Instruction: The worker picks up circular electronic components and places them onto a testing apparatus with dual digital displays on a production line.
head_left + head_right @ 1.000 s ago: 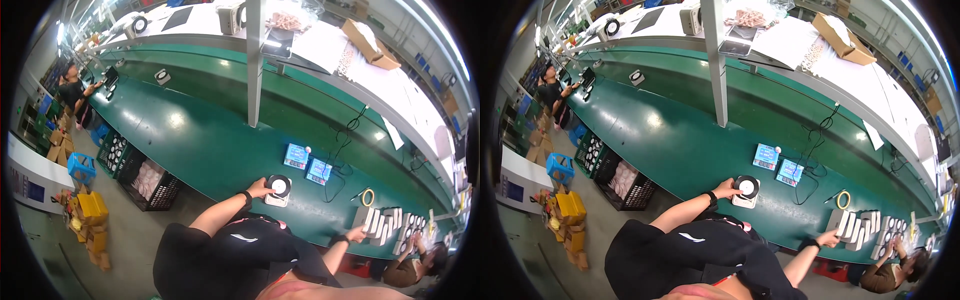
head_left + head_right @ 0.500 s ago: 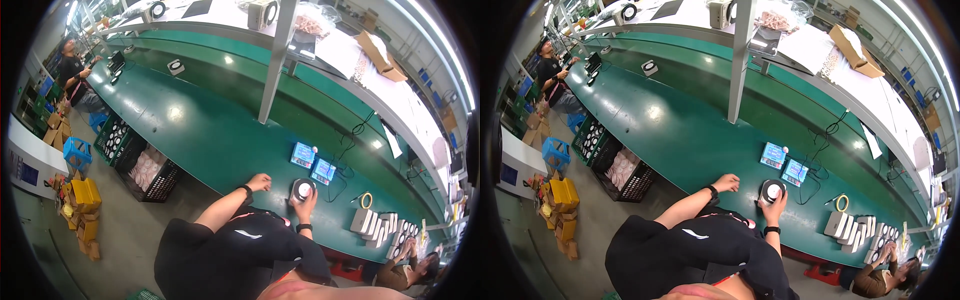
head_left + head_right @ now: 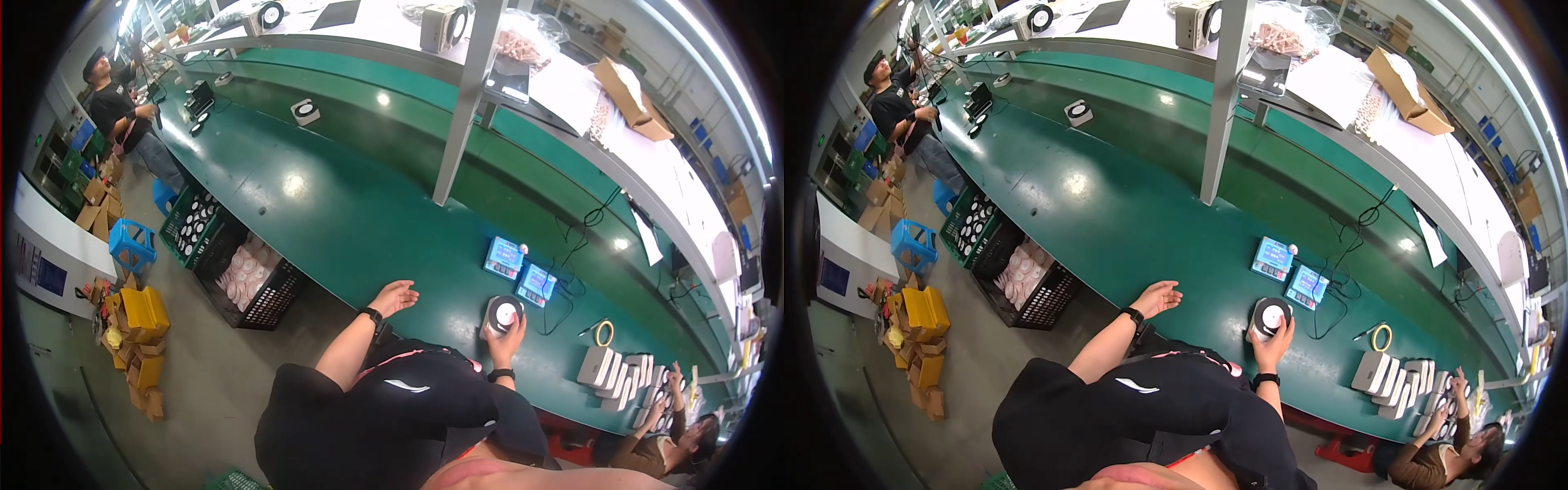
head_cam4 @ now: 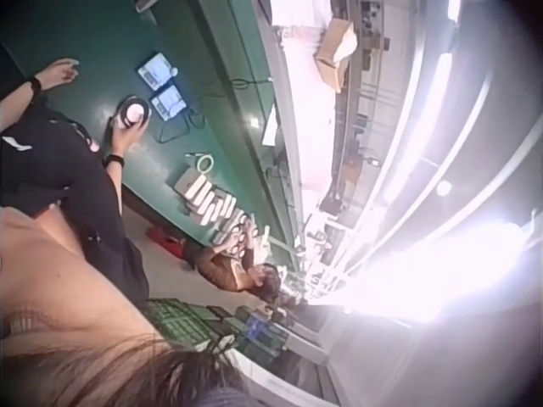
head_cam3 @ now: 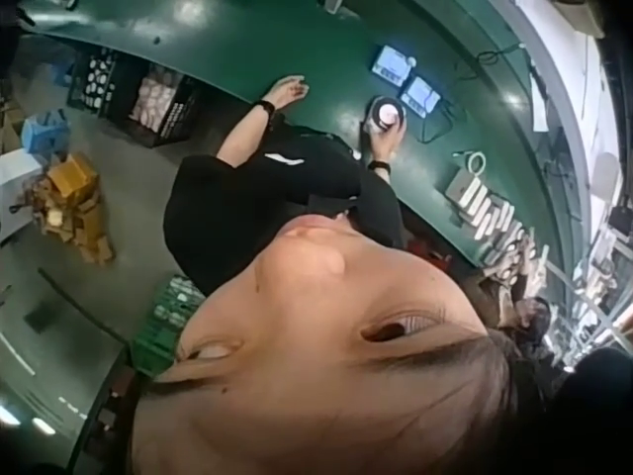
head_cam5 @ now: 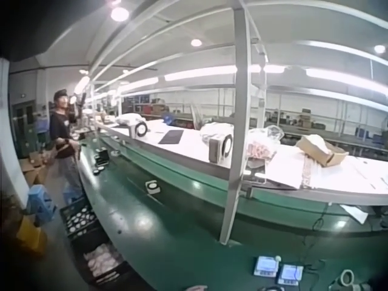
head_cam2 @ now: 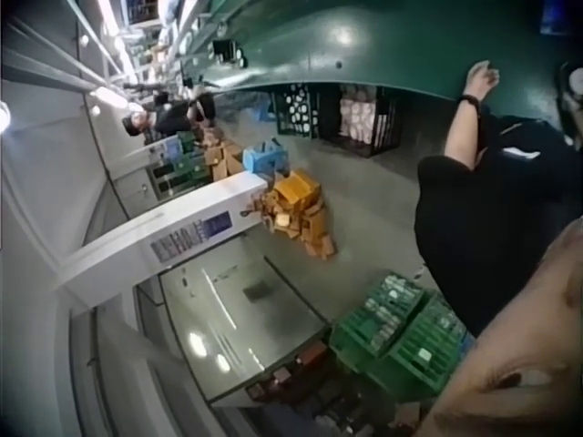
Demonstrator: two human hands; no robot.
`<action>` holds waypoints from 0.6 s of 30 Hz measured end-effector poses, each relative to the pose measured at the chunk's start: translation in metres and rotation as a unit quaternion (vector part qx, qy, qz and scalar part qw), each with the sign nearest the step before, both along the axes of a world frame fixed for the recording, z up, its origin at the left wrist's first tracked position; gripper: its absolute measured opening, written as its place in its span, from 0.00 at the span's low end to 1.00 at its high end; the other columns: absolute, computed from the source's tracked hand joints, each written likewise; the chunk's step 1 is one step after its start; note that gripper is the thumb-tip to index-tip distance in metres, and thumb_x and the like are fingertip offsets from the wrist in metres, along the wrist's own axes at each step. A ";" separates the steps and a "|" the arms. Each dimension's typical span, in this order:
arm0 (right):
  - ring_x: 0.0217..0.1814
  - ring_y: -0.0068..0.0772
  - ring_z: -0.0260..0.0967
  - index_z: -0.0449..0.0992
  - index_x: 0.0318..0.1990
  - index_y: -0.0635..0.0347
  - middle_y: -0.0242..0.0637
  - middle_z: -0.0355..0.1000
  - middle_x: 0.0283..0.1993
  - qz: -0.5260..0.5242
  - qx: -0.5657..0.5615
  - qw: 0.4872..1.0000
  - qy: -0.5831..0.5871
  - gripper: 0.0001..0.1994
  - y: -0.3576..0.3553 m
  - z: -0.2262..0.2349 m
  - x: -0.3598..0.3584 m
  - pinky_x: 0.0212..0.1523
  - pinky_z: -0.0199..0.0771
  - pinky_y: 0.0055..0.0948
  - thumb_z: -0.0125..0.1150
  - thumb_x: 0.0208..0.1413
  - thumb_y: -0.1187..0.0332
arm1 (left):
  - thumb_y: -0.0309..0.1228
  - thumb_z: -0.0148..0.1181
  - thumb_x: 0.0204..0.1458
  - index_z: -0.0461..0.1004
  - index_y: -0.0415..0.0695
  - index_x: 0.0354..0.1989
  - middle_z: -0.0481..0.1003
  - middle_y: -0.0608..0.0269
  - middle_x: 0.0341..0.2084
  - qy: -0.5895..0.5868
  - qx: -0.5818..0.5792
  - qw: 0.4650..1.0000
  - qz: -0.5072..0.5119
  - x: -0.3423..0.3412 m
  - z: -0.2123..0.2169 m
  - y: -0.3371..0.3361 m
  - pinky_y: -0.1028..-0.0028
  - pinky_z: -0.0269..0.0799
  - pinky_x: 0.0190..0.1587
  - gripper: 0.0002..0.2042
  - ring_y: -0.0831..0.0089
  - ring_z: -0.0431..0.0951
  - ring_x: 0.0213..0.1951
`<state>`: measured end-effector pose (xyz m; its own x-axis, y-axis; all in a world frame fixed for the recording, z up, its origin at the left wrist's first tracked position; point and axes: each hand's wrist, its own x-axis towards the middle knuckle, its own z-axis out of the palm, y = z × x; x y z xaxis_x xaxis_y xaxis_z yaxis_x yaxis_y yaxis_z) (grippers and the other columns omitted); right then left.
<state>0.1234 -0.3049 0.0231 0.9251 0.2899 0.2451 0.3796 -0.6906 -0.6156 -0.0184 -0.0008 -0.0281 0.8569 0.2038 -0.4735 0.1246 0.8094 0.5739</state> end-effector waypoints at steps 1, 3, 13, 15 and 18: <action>0.63 0.53 0.47 0.58 0.55 0.55 0.51 0.48 0.62 0.001 0.000 1.000 0.002 0.42 0.000 -0.001 -0.001 0.60 0.51 0.42 0.73 0.26 0.62 | 0.32 0.45 0.57 0.63 0.42 0.47 0.73 0.55 0.34 0.002 0.004 1.000 0.000 -0.001 0.001 0.000 0.71 0.72 0.42 0.12 0.68 0.74 0.36; 0.62 0.53 0.47 0.58 0.55 0.56 0.51 0.48 0.62 0.003 0.003 1.000 0.001 0.42 0.000 -0.003 -0.001 0.59 0.51 0.43 0.72 0.27 0.61 | 0.32 0.45 0.57 0.63 0.42 0.47 0.73 0.55 0.34 0.005 0.013 1.000 -0.001 -0.001 0.002 0.000 0.71 0.72 0.41 0.11 0.68 0.74 0.36; 0.62 0.54 0.48 0.58 0.55 0.57 0.51 0.47 0.63 0.005 0.001 1.000 -0.008 0.41 -0.002 -0.004 0.000 0.59 0.51 0.44 0.71 0.28 0.60 | 0.31 0.46 0.57 0.63 0.42 0.47 0.73 0.54 0.33 0.005 0.020 1.000 0.017 0.000 0.002 -0.004 0.71 0.72 0.40 0.12 0.68 0.75 0.35; 0.62 0.53 0.48 0.58 0.55 0.57 0.50 0.47 0.63 0.004 0.005 1.000 -0.007 0.41 -0.003 -0.003 0.000 0.58 0.51 0.43 0.71 0.28 0.60 | 0.31 0.47 0.57 0.62 0.41 0.48 0.73 0.53 0.33 0.012 0.026 0.999 0.021 0.000 0.003 -0.005 0.71 0.73 0.40 0.12 0.67 0.75 0.35; 0.62 0.53 0.48 0.58 0.55 0.57 0.50 0.47 0.63 0.002 0.008 1.000 -0.005 0.41 -0.002 -0.002 -0.002 0.58 0.52 0.43 0.71 0.28 0.60 | 0.31 0.47 0.57 0.62 0.41 0.48 0.73 0.53 0.33 0.013 0.030 0.999 0.022 -0.001 0.003 -0.005 0.71 0.73 0.40 0.13 0.67 0.75 0.35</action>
